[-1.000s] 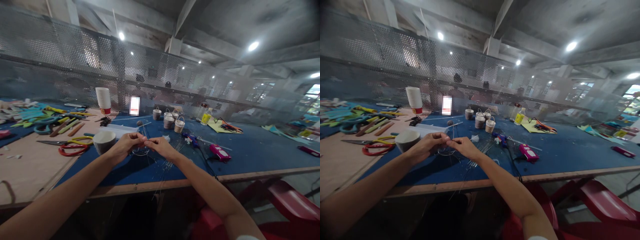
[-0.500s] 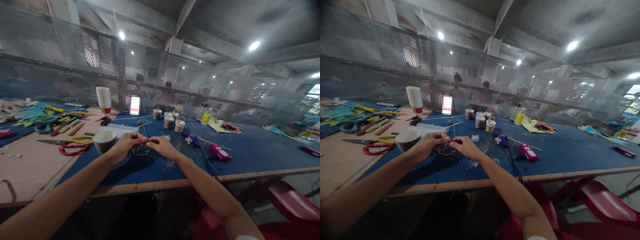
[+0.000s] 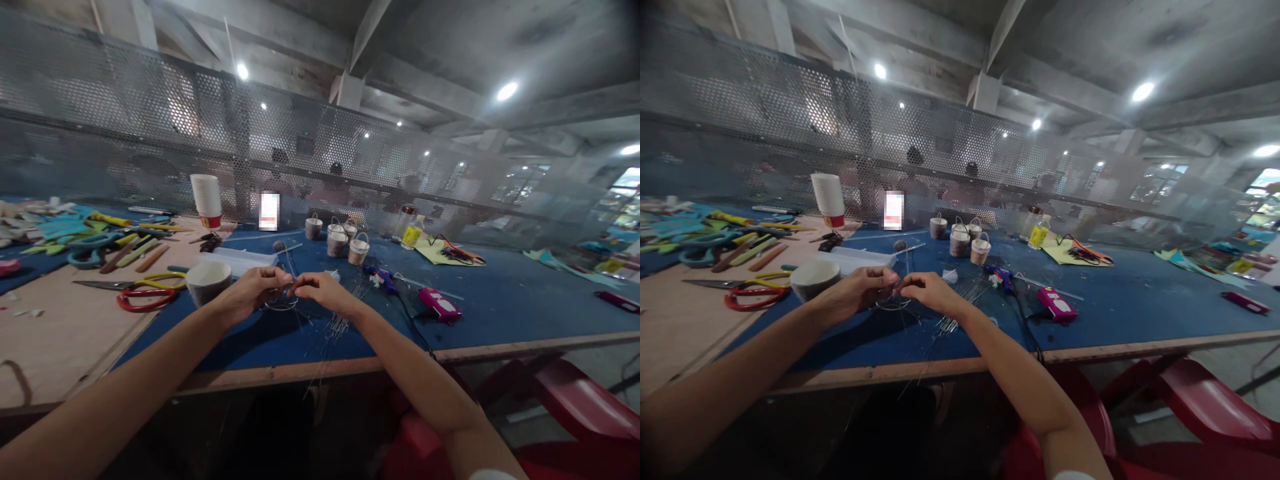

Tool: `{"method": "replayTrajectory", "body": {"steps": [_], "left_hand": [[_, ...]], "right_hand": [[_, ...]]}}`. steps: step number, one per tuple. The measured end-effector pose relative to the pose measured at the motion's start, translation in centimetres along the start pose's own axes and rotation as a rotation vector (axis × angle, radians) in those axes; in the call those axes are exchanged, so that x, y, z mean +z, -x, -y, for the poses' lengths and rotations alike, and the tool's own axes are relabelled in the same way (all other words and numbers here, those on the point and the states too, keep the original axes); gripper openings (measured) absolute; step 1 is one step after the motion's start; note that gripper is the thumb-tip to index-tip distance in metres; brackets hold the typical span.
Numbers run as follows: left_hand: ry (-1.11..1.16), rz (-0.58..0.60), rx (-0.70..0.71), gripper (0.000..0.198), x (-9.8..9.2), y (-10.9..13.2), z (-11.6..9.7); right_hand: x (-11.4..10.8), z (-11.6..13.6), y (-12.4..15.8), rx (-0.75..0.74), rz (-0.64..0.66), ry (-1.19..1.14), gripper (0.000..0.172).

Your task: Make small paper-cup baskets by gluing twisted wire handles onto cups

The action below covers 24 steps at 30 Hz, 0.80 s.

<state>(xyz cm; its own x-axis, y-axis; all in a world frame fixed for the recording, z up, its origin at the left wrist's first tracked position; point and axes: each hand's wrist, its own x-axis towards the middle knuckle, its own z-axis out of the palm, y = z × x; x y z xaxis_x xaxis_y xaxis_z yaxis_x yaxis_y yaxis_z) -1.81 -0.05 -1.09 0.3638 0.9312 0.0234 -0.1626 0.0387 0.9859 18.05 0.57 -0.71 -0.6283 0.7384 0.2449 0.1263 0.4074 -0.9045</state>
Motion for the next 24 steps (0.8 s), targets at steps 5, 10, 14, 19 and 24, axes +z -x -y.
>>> {"method": "replayTrajectory", "body": {"steps": [5, 10, 14, 19, 24], "left_hand": [[-0.012, 0.000, 0.005, 0.020, 0.22, 0.16, -0.26], [-0.027, -0.086, 0.039, 0.017, 0.51, 0.29, -0.38], [-0.071, -0.136, 0.103, 0.021, 0.64, 0.27, -0.19], [-0.038, -0.110, 0.087, 0.022, 0.48, 0.19, -0.05], [0.066, -0.012, 0.082, 0.018, 0.36, 0.24, -0.08]], "right_hand": [[0.05, 0.39, 0.17, -0.012, -0.020, 0.073, 0.016], [0.03, 0.19, 0.11, 0.005, -0.054, 0.115, 0.020], [0.13, 0.05, 0.09, -0.004, -0.083, 0.142, 0.026], [0.08, -0.07, -0.03, 0.033, -0.055, 0.053, 0.028], [0.04, -0.27, -0.14, 0.049, -0.007, -0.047, 0.029]]}}
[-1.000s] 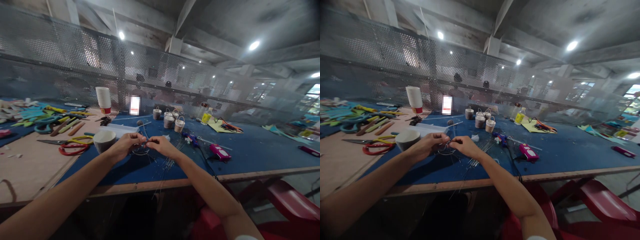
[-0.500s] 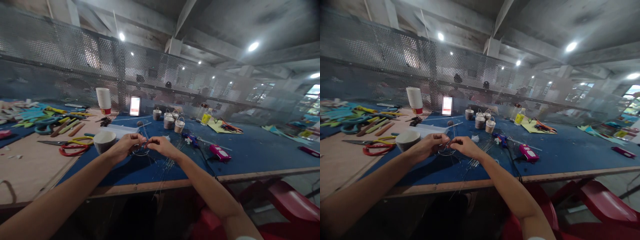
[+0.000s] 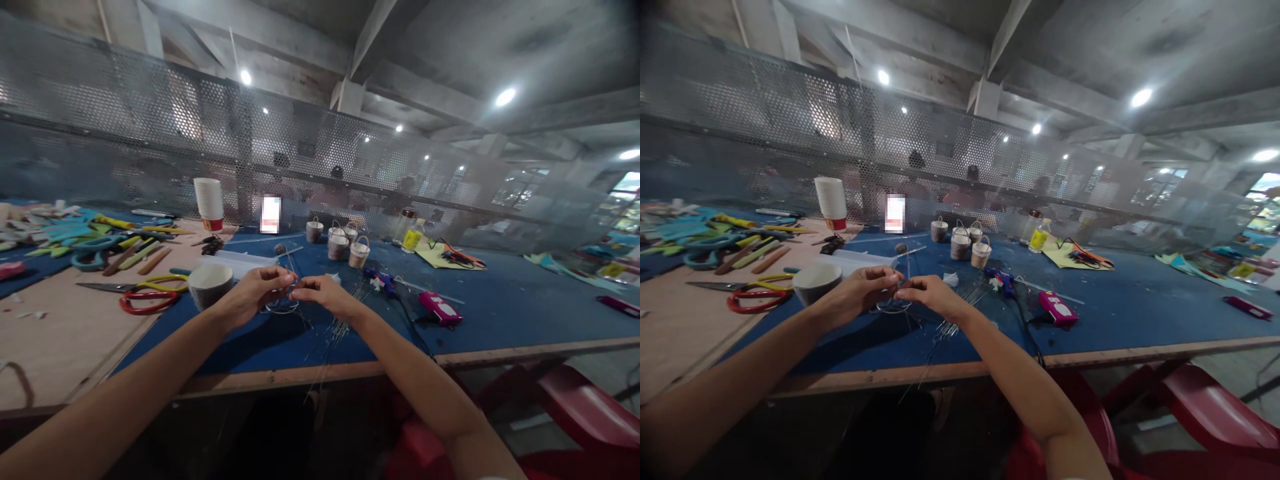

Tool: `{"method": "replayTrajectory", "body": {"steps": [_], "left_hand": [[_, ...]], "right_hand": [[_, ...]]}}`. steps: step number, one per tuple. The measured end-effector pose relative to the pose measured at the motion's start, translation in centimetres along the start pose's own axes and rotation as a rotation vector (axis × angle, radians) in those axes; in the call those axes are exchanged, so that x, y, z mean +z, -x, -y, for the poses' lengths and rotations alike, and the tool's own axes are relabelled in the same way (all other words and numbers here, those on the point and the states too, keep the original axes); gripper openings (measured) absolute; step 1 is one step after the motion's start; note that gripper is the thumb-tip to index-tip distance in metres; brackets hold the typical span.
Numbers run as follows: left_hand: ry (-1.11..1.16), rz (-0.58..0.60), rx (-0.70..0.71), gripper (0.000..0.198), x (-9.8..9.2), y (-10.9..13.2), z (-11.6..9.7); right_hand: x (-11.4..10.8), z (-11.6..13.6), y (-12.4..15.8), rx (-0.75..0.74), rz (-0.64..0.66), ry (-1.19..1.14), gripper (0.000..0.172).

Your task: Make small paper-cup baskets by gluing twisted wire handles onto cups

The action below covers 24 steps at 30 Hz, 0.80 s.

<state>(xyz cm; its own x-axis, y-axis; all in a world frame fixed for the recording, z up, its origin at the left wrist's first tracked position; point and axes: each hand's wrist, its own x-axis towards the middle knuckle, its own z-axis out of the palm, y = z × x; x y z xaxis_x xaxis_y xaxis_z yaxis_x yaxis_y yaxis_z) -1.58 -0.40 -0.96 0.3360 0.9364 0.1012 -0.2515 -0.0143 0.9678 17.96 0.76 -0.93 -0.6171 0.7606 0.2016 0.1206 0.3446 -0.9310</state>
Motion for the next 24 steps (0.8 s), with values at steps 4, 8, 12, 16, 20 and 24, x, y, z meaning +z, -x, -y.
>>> {"method": "replayTrajectory", "body": {"steps": [4, 8, 12, 16, 20, 24], "left_hand": [[-0.080, -0.042, 0.052, 0.023, 0.25, 0.12, -0.09], [-0.086, -0.076, 0.061, 0.022, 0.38, 0.20, -0.27], [-0.025, -0.015, 0.033, 0.017, 0.30, 0.27, -0.41], [-0.092, -0.053, 0.054, 0.019, 0.46, 0.34, -0.47], [-0.102, -0.076, 0.075, 0.020, 0.52, 0.33, -0.45], [-0.049, -0.013, 0.046, 0.016, 0.42, 0.28, -0.43]], "right_hand": [[0.20, -0.01, 0.04, -0.029, -0.028, 0.056, 0.026], [0.16, -0.02, 0.03, -0.039, -0.064, 0.058, 0.024], [0.01, -0.07, 0.04, -0.026, -0.050, -0.002, 0.027], [0.08, -0.14, 0.06, -0.033, -0.050, 0.033, 0.026], [0.07, -0.23, -0.01, -0.034, -0.061, 0.022, 0.027], [-0.05, -0.43, -0.11, -0.026, -0.046, -0.033, 0.029]]}}
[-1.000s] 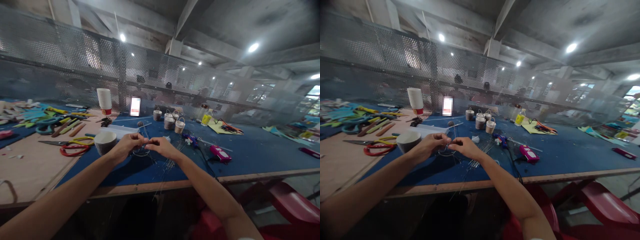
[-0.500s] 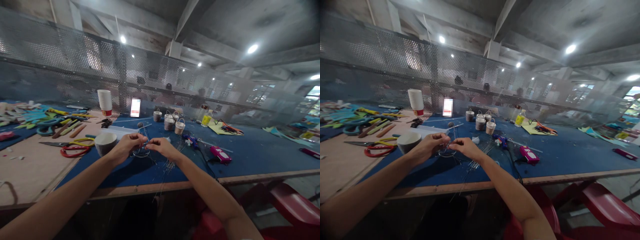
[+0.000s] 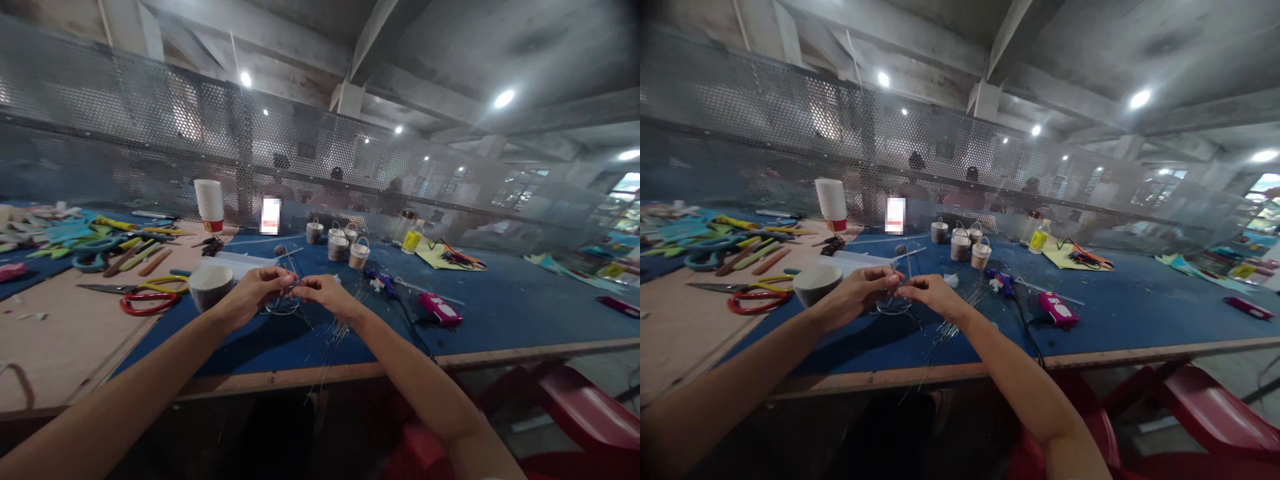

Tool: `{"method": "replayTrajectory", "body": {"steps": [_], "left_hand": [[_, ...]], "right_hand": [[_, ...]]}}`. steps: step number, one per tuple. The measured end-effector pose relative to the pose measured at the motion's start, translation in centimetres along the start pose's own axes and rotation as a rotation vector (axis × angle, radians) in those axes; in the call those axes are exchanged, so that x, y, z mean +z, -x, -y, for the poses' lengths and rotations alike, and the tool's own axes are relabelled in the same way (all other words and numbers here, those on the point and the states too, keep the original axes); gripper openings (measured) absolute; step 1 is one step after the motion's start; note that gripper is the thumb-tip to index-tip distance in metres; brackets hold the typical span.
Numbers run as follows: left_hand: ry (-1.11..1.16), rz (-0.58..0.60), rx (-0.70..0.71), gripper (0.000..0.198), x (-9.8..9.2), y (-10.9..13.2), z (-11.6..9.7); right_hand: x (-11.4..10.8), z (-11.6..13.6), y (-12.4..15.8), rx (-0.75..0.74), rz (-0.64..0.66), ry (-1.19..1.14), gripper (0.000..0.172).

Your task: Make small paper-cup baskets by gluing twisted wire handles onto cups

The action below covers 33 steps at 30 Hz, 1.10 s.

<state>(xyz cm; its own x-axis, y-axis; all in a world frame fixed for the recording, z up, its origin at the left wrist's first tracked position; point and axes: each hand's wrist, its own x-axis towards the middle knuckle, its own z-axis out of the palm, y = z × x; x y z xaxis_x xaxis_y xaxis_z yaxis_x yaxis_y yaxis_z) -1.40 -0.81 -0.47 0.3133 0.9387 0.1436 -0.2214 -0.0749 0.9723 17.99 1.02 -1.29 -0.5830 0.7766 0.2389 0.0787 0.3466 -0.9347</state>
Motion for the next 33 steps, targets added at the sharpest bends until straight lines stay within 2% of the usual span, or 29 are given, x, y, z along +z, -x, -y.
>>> {"method": "replayTrajectory", "body": {"steps": [6, 12, 17, 23, 28, 33], "left_hand": [[-0.055, -0.025, 0.029, 0.022, 0.13, 0.00, -0.07], [-0.016, 0.005, 0.005, 0.018, 0.10, 0.07, -0.15], [-0.059, -0.040, 0.036, 0.023, 0.29, 0.12, -0.13], [-0.023, 0.012, 0.022, 0.018, 0.10, 0.07, -0.15], [-0.087, -0.010, 0.065, 0.021, 0.00, 0.02, 0.03], [-0.014, 0.038, 0.004, 0.015, -0.17, -0.13, 0.27]], "right_hand": [[0.11, -0.04, 0.02, 0.001, 0.002, 0.033, 0.029], [0.10, 0.33, 0.15, 0.005, -0.001, 0.007, 0.029], [0.20, 0.07, 0.03, 0.022, -0.012, 0.029, 0.029], [0.17, 0.08, 0.05, 0.006, -0.001, -0.052, 0.031], [0.23, 0.07, 0.08, 0.024, 0.000, -0.038, 0.031], [0.12, 0.10, 0.04, 0.036, -0.001, -0.082, 0.033]]}}
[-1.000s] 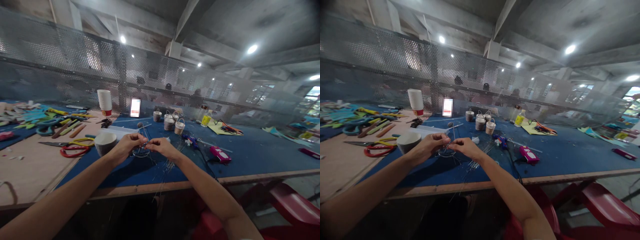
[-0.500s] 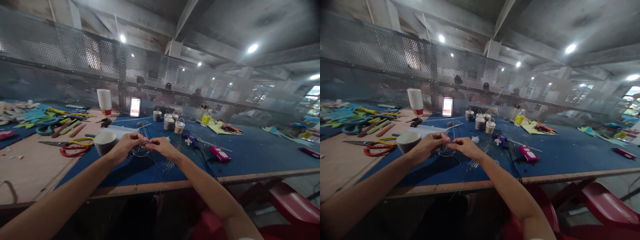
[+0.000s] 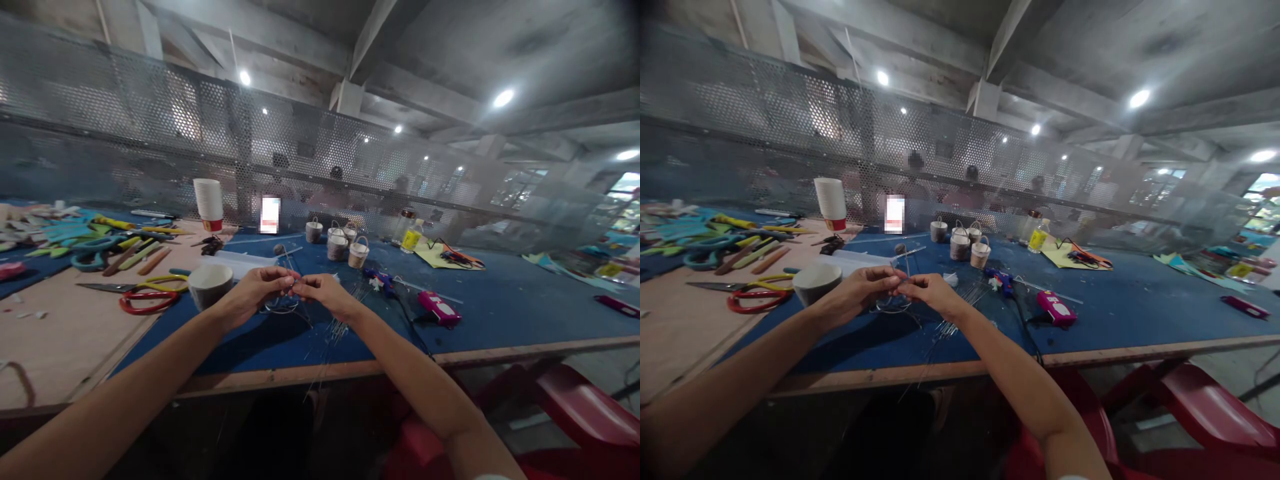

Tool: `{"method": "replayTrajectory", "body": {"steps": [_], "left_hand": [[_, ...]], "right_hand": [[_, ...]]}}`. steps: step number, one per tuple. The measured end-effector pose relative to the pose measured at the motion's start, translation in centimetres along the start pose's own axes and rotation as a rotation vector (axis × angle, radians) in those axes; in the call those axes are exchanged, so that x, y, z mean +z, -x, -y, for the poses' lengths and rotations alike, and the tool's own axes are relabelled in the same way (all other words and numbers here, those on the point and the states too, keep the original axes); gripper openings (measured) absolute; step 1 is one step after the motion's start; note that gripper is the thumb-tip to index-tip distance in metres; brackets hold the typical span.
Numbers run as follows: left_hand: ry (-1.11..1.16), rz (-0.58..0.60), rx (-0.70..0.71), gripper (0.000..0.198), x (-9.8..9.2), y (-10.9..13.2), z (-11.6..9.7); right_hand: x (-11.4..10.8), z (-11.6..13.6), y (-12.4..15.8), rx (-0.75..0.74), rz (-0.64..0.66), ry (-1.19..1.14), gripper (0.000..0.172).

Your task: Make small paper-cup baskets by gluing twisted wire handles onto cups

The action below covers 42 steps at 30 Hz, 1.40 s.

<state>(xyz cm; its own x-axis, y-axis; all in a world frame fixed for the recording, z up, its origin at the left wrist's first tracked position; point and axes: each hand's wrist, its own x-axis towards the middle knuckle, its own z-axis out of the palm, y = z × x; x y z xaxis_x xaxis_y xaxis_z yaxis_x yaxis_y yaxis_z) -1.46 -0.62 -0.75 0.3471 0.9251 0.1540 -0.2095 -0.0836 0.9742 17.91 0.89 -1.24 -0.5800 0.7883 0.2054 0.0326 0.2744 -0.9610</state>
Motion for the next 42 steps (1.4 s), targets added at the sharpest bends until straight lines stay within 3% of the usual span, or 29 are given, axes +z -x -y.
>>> {"method": "replayTrajectory", "body": {"steps": [6, 12, 19, 25, 31, 37, 42], "left_hand": [[-0.073, -0.023, 0.061, 0.020, 0.08, -0.01, 0.08], [-0.030, -0.005, 0.008, 0.015, 0.00, 0.00, -0.01], [-0.069, -0.053, 0.048, 0.018, 0.09, 0.08, -0.01], [0.007, 0.018, 0.006, 0.017, 0.17, 0.16, -0.17], [-0.026, -0.038, -0.002, 0.019, 0.28, 0.18, -0.24], [-0.010, 0.018, 0.011, 0.017, 0.17, 0.22, -0.35], [-0.039, -0.034, 0.007, 0.020, 0.27, 0.14, -0.15]], "right_hand": [[0.10, 0.00, 0.07, -0.030, 0.007, 0.044, 0.031], [0.07, -0.10, 0.00, -0.017, 0.002, -0.014, 0.033], [0.24, 0.19, 0.04, -0.002, -0.013, 0.026, 0.036], [0.15, 0.08, 0.03, -0.001, 0.008, -0.030, 0.035], [0.19, 0.05, 0.02, 0.013, 0.006, 0.014, 0.037], [0.22, 0.20, 0.07, 0.011, 0.006, 0.017, 0.035], [0.35, 0.31, 0.13, -0.004, 0.001, 0.064, 0.034]]}}
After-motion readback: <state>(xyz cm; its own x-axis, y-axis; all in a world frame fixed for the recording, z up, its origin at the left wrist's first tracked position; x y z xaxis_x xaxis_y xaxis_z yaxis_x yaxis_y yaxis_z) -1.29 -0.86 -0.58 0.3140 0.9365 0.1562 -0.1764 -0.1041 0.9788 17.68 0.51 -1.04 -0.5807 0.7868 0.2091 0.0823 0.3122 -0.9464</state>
